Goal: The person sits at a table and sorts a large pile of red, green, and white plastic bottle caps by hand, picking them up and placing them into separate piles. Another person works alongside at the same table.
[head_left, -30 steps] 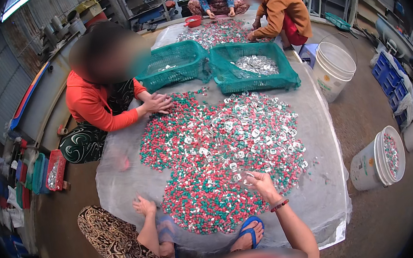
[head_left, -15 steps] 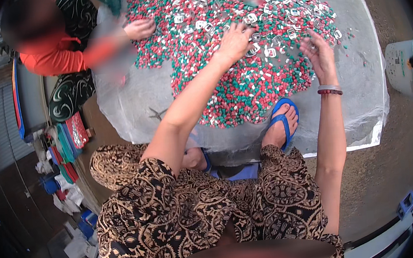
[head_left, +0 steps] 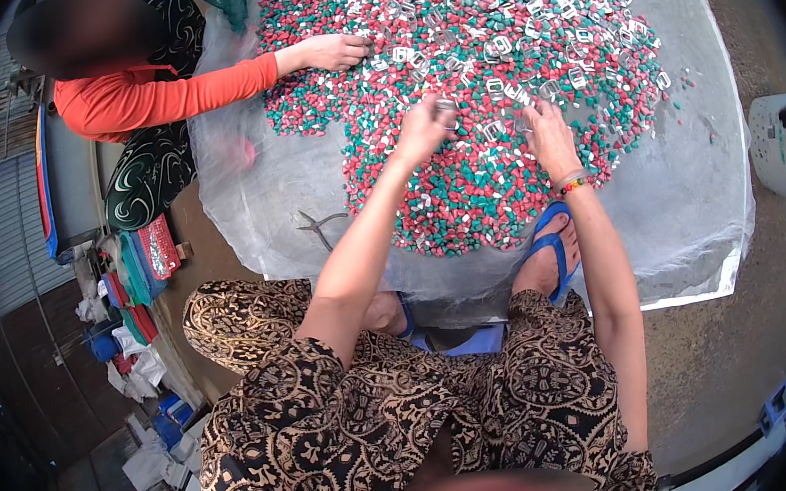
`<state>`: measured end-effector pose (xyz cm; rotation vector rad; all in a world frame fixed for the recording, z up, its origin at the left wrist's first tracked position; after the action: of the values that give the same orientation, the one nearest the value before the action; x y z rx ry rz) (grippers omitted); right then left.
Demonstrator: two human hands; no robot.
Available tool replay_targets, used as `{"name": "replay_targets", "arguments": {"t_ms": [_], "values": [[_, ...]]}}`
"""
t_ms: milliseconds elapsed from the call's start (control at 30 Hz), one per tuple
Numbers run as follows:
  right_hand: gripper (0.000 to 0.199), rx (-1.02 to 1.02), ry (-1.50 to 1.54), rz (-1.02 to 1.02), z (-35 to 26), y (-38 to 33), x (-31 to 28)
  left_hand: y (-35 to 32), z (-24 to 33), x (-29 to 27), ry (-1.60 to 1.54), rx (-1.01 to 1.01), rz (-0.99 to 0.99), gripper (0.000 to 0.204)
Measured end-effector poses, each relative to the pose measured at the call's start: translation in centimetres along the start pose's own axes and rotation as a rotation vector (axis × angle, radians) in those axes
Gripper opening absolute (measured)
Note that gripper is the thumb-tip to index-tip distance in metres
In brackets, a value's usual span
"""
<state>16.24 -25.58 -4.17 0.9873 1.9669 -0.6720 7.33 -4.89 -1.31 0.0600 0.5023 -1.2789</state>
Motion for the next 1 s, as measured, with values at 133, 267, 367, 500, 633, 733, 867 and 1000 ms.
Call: {"name": "replay_targets", "arguments": {"t_ms": [133,267,367,500,633,733,867,1000], "values": [[0.025,0.277,0.469,-0.022,0.2,-1.1,-0.6,0.0,-1.3,-2.8,0.138,-0.027,-0.056,0.033],[0.023,0.658,1.176,-0.185,0.9,-2.5,0.1,0.8,-1.1,0.3,0.732,0.398,-0.077,0.037],[0.028,0.762,1.488,-0.316,1.2,-2.9,0.2,3.0,-0.7,1.2,0.697,0.337,0.01,0.031],[0.025,0.78,1.628,-0.356,1.4,-2.6,-0.4,5.2,1.4,-0.3,0.547,0.197,0.022,0.035],[0.03,0.734,1.252,-0.293,0.7,-2.4,-1.4,3.8,2.4,-1.1,0.575,0.141,-0.059,0.039],[0.039,0.661,1.009,-0.295,0.0,-2.3,-2.3,2.3,1.1,0.2,0.924,0.087,-0.145,0.033],[0.03,0.724,1.555,-0.4,0.3,-2.7,-2.3,2.3,0.5,0.8,0.884,0.202,-0.07,0.016],[0.021,0.715,1.834,-0.421,2.3,-3.1,-2.3,3.4,2.1,-1.5,0.688,0.173,0.022,0.026]]}}
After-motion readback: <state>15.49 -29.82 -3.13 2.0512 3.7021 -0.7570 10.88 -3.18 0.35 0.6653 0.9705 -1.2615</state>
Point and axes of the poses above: each hand's wrist, its own y-axis towards the middle knuckle, its own x-axis out of the palm, z = x × y, the point moved 4 cm from there along y, towards the middle knuckle, and after that the axes turned 9 degrees about x, right-handed, at the moved point
